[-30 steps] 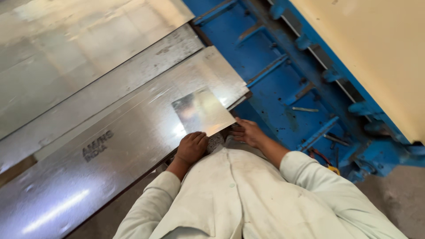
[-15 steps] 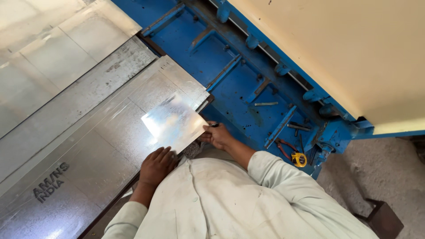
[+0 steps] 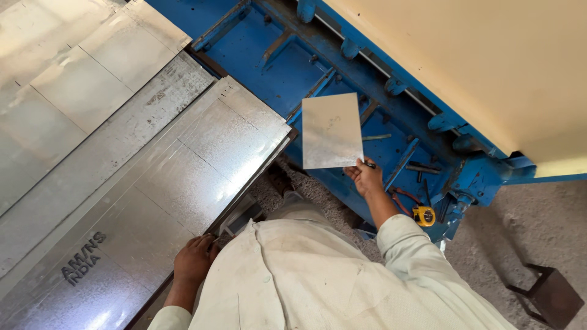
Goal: The person uses a black marker to write numbers and letters on the surface of large, flat metal sheets. They hold the sheets steady with one hand while writing with the other, moving along the length of the sheet to mark different sections.
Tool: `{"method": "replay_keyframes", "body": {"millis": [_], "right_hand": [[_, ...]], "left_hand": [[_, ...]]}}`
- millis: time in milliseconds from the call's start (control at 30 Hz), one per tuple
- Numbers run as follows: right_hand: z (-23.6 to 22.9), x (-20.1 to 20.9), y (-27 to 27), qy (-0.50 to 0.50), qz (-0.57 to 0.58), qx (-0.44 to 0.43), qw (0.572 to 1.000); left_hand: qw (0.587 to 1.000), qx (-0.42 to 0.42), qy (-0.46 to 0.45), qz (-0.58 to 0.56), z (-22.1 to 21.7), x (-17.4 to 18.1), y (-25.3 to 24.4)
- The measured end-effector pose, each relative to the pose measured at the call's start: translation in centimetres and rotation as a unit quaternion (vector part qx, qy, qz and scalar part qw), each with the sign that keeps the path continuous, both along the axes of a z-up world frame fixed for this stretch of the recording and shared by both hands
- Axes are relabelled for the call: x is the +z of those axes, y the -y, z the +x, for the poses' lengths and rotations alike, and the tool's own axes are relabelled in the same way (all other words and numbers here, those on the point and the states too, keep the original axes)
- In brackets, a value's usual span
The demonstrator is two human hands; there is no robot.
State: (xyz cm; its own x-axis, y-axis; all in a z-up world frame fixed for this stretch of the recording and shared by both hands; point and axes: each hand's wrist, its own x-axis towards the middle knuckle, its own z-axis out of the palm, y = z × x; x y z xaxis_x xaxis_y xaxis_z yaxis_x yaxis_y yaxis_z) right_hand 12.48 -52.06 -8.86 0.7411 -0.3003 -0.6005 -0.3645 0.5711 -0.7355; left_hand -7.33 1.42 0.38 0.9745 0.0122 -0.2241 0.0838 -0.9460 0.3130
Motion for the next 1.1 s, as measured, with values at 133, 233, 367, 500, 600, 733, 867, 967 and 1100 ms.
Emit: {"method": "replay_keyframes", "body": {"millis": [133, 233, 367, 500, 600, 733, 867, 967, 1100], "right_hand": [[0.7, -0.2, 1.2, 0.009, 0.006, 0.008, 1.000], [2.0, 0.0, 1.5, -0.004, 0.013, 0.028, 1.000], [6.3, 0.6, 2.9, -0.047, -0.045, 0.063, 0.996], [11.7, 0.4, 3.9, -0.001, -0.019, -0.030, 0.999], [14.9, -0.2, 4.3, -0.034, -0.069, -0.108, 0.991], [17.6, -1.2, 5.1, -0.037, -0.017, -0.140, 0.989], [19.0, -0.7, 4.8, -0.095, -0.064, -0.101, 0.988], [19.6, 0.8, 2.1, -0.106, -0.309, -0.097, 0.940], [17.0, 2.9, -1.2, -0.002, -0.556, -0.008, 0.831]], "left_hand": [[0.998, 0.018, -0.047, 0.030, -0.5, -1.1, -1.2], [0.992, 0.032, -0.110, 0.055, -0.5, -0.8, -2.2], [0.978, 0.067, -0.188, 0.060, -1.3, 0.1, -2.6], [0.979, 0.069, -0.187, 0.050, -2.3, 1.3, -2.8], [0.969, 0.098, -0.222, 0.052, -3.4, 2.2, -3.0], [0.964, 0.120, -0.235, 0.032, -4.8, 2.5, -3.4], [0.963, 0.142, -0.230, 0.012, -6.4, 2.1, -3.8], [0.955, 0.154, -0.254, 0.023, -7.0, 1.7, -3.6], [0.951, 0.200, -0.236, -0.007, -6.6, 1.6, -3.0]]}}
